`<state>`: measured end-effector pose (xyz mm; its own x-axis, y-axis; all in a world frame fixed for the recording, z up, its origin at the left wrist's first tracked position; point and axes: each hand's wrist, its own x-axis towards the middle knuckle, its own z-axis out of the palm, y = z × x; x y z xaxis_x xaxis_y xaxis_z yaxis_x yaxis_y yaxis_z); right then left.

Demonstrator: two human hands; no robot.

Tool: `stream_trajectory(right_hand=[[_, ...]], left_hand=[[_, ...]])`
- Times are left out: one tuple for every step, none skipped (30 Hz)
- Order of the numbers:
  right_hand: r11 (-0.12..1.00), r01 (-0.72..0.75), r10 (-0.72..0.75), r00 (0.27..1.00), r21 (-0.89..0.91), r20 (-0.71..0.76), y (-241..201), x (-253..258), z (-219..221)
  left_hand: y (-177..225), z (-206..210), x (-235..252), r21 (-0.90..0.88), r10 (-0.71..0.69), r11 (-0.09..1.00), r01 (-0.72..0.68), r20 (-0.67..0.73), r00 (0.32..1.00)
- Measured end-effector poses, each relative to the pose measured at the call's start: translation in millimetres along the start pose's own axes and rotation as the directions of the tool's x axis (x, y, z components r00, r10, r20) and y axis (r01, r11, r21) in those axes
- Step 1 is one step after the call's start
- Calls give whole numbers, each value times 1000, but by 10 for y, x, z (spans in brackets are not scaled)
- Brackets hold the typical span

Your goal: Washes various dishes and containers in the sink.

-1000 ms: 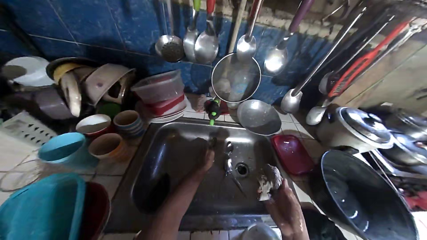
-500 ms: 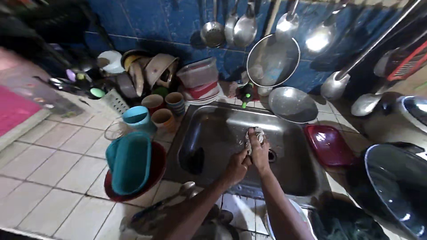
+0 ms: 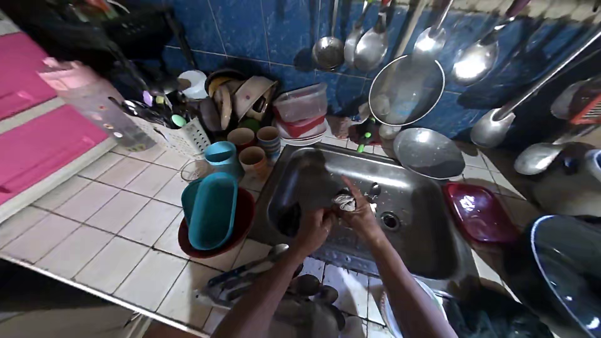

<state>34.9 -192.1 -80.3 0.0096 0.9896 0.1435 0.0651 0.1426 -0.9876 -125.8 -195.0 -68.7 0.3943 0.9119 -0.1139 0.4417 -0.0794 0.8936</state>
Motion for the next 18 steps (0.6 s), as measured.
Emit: stream_trajectory(right_hand=[[995, 5, -5, 1000, -97, 1, -8, 28, -38], [976, 11, -14, 1000, -216, -12, -25, 60, -79], [946, 8, -24, 999, -324, -44, -49, 92, -107], [927, -9, -32, 994, -375, -103, -60, 116, -106], [934, -41, -33, 979, -355, -199, -61, 128, -69], [964, -68, -18, 948, -259, -317, -57, 134, -3], [992, -78, 29, 902, -97, -430, -66, 129, 87], [994, -66, 100, 856, 84, -508, -68, 119, 184], [966, -61, 189, 830, 250, -524, -62, 92, 269], [921, -74, 271, 827, 382, -492, -59, 43, 340], [881, -94, 319, 843, 464, -434, -59, -12, 380], [866, -105, 324, 862, 490, -389, -53, -45, 382], [884, -113, 298, 883, 454, -361, -34, -63, 345], [931, -109, 237, 907, 349, -349, -10, -71, 277], [982, -68, 127, 930, 179, -345, 5, -53, 184], [1000, -9, 7, 940, -7, -342, 8, -18, 85], [991, 42, -85, 933, -129, -349, 4, 12, 20], [982, 82, -141, 914, -168, -380, -12, 27, 2]], left_hand=[[-58, 21, -23, -86, -11, 996, 13, 32, 999], [-93, 66, -56, -130, -18, 991, 22, 34, 999], [-88, 122, -92, -154, -23, 988, 25, 14, 1000], [-71, 183, -119, -162, -26, 987, 22, -21, 999], [-52, 242, -128, -171, -21, 985, 11, -56, 998], [-17, 281, -123, -190, -18, 982, 5, -71, 997], [21, 307, -112, -222, -18, 975, 2, -68, 998], [55, 319, -99, -266, -26, 964, 11, -52, 998], [69, 311, -84, -305, -39, 952, 28, -30, 999], [52, 295, -68, -336, -49, 941, 42, -12, 999], [16, 270, -54, -362, -52, 931, 50, 2, 999], [-17, 235, -47, -376, -41, 926, 47, 25, 999], [-41, 194, -64, -372, -31, 927, 50, 56, 998], [-65, 159, -98, -355, -35, 933, 65, 90, 995], [-93, 138, -117, -333, -36, 940, 72, 112, 993], [-113, 124, -128, -321, -34, 944, 74, 127, 991], [-118, 121, -141, -323, -28, 944, 70, 135, 991], [-112, 123, -151, -339, -21, 938, 69, 143, 990]])
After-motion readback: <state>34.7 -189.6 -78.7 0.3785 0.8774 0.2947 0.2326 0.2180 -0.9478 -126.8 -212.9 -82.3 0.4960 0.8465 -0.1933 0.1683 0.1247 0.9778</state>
